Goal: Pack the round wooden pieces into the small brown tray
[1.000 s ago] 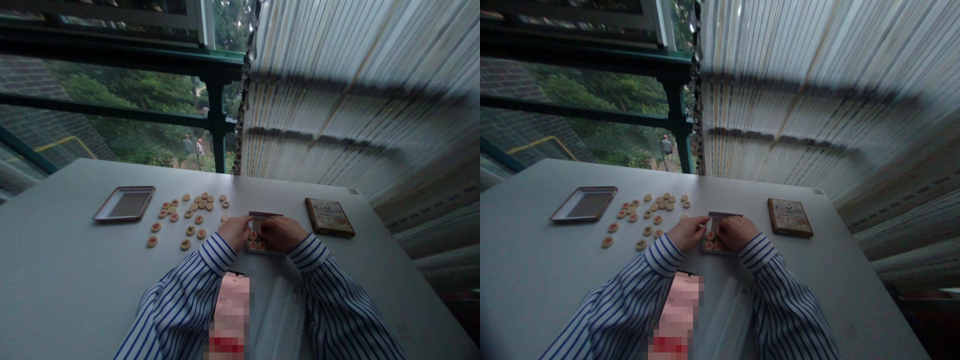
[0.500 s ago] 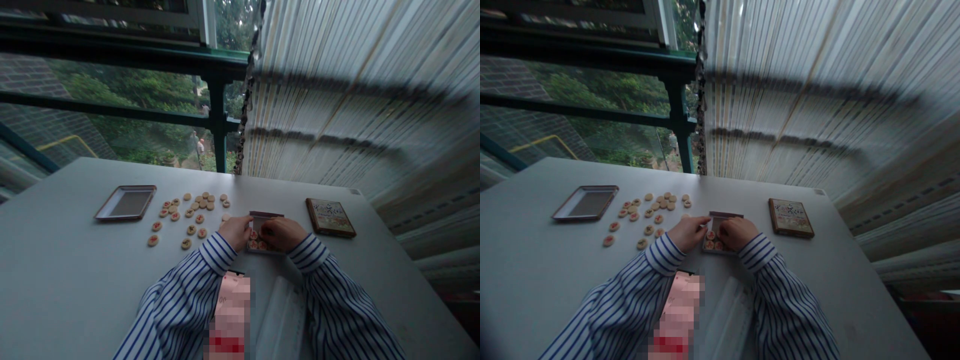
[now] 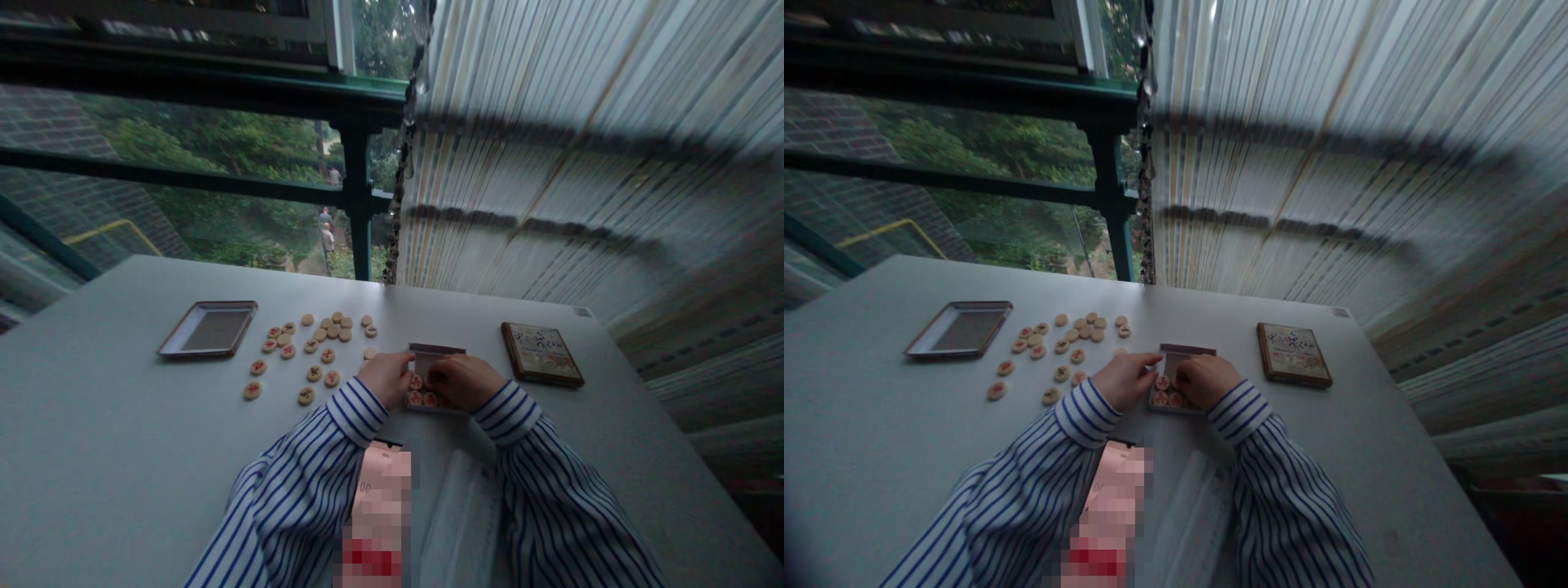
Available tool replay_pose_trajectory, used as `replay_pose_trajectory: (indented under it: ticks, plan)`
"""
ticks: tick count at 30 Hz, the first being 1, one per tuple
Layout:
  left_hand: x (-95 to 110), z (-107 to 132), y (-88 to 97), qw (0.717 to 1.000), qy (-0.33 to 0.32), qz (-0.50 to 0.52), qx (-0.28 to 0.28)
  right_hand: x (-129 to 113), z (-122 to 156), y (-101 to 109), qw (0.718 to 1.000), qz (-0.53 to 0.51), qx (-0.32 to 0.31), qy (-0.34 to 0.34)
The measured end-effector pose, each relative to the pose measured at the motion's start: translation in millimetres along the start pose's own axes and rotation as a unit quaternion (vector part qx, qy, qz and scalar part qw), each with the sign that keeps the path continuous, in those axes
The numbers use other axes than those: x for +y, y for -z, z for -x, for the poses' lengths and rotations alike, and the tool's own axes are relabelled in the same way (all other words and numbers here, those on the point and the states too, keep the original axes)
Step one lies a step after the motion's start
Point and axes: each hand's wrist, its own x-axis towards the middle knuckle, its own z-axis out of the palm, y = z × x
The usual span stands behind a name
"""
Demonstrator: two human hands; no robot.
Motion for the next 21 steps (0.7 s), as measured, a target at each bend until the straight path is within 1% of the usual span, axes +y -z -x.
replay_pose_trajectory:
  ticks: [6, 13, 21]
  plan:
    - [0.4, -0.4, -0.3, 1.0, 0.009, 0.004, -0.001, -2.0, 0.4, 1.2, 1.0, 0.008, -0.006, 0.002]
    - [1.2, -0.4, 0.4, 1.0, 0.002, 0.0, -0.005, -2.4, -0.1, 0.8, 1.0, 0.007, -0.006, 0.006]
    - [-0.3, -0.2, -0.1, 1.0, -0.007, -0.004, 0.002, -1.8, -0.7, -0.1, 1.0, 0.006, 0.003, 0.015]
